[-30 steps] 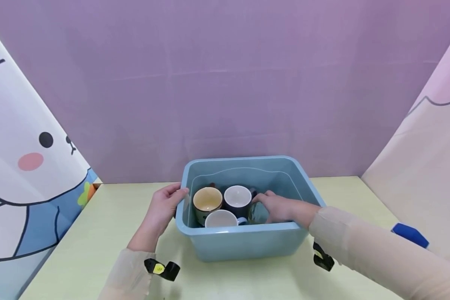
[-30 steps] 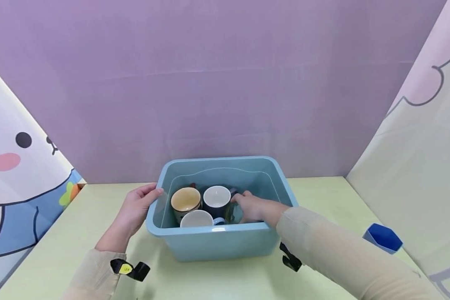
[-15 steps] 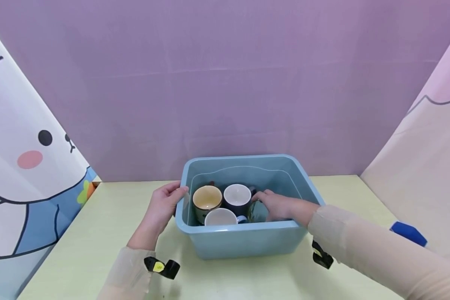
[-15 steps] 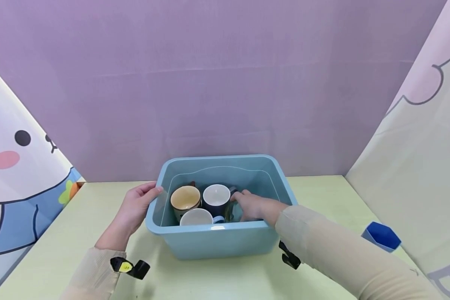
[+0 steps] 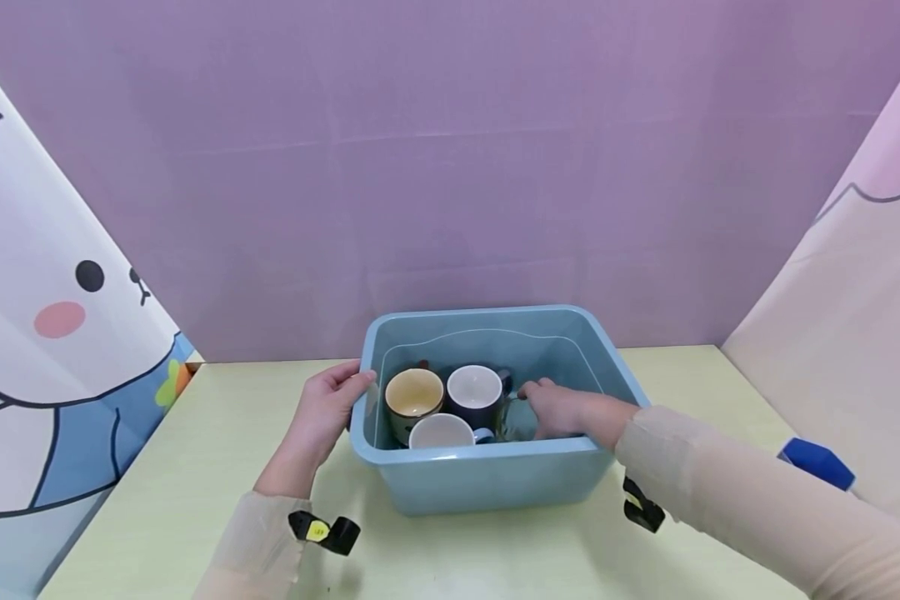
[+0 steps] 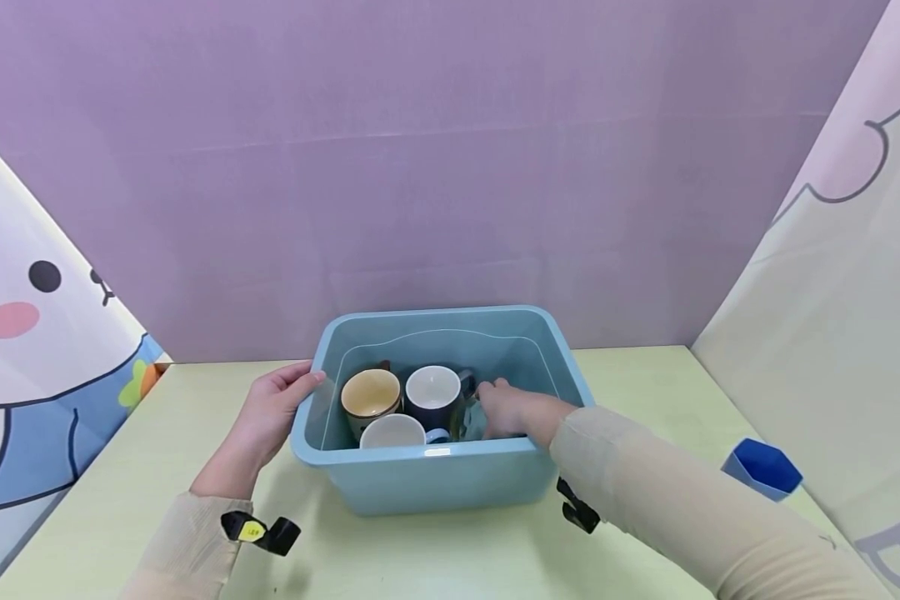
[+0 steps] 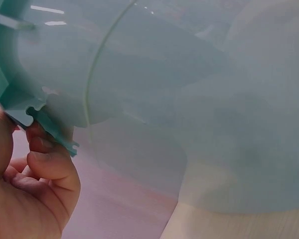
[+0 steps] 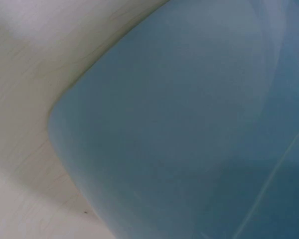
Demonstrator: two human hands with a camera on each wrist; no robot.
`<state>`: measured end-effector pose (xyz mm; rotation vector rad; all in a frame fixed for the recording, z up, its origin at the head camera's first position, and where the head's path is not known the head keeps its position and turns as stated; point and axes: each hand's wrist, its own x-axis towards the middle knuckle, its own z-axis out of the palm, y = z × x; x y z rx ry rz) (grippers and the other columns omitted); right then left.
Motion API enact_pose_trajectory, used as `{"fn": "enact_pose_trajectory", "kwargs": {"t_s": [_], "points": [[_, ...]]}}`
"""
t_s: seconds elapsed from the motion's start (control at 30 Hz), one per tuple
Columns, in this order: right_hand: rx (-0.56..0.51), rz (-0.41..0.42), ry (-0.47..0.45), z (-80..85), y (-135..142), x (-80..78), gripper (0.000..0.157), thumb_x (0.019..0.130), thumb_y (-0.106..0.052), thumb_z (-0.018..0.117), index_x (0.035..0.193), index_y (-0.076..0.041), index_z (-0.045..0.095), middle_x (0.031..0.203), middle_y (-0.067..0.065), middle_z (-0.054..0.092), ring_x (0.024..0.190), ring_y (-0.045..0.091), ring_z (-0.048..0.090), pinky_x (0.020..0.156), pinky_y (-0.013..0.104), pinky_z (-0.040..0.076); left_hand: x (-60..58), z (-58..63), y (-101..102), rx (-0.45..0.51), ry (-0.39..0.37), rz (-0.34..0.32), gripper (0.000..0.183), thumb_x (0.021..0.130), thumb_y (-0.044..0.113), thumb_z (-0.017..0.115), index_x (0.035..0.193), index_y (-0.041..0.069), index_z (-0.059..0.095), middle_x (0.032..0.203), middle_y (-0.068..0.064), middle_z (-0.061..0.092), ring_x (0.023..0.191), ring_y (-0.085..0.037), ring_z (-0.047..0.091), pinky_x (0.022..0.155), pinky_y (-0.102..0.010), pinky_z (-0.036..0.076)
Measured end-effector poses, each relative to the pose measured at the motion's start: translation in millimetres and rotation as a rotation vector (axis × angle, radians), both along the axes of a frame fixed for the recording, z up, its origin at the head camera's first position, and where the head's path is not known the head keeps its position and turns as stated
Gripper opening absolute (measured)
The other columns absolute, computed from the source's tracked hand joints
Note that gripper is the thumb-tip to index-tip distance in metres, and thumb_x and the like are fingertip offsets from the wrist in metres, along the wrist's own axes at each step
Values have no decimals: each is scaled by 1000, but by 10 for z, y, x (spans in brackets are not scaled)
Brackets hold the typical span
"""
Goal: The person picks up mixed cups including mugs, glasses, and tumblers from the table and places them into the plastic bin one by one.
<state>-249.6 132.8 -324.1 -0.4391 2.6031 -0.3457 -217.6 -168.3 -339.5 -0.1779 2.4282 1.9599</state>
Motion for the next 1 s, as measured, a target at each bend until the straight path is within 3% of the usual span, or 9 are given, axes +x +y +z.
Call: {"fn": "enact_pose_trajectory", "kwargs": {"t_s": [0.27,1.0], "points": [[0,-29,-29,9,6,8,75,76,-19,78,139,-6,38,132,17,47,121,30,47,101,49,40,-8,-13,0,4,-1,0,42,95,32,54,130,8,55,115,-19,64,76,-16,62,66,-27,53],[-83,74,-24,6,7,4,76,77,-7,75,141,-1,35,132,21,52,124,35,49,100,47,43,-5,12,8,5,-5,-1,42,96,30,53,130,7,55,112,-19,65,74,-16,61,64,-26,52]]}}
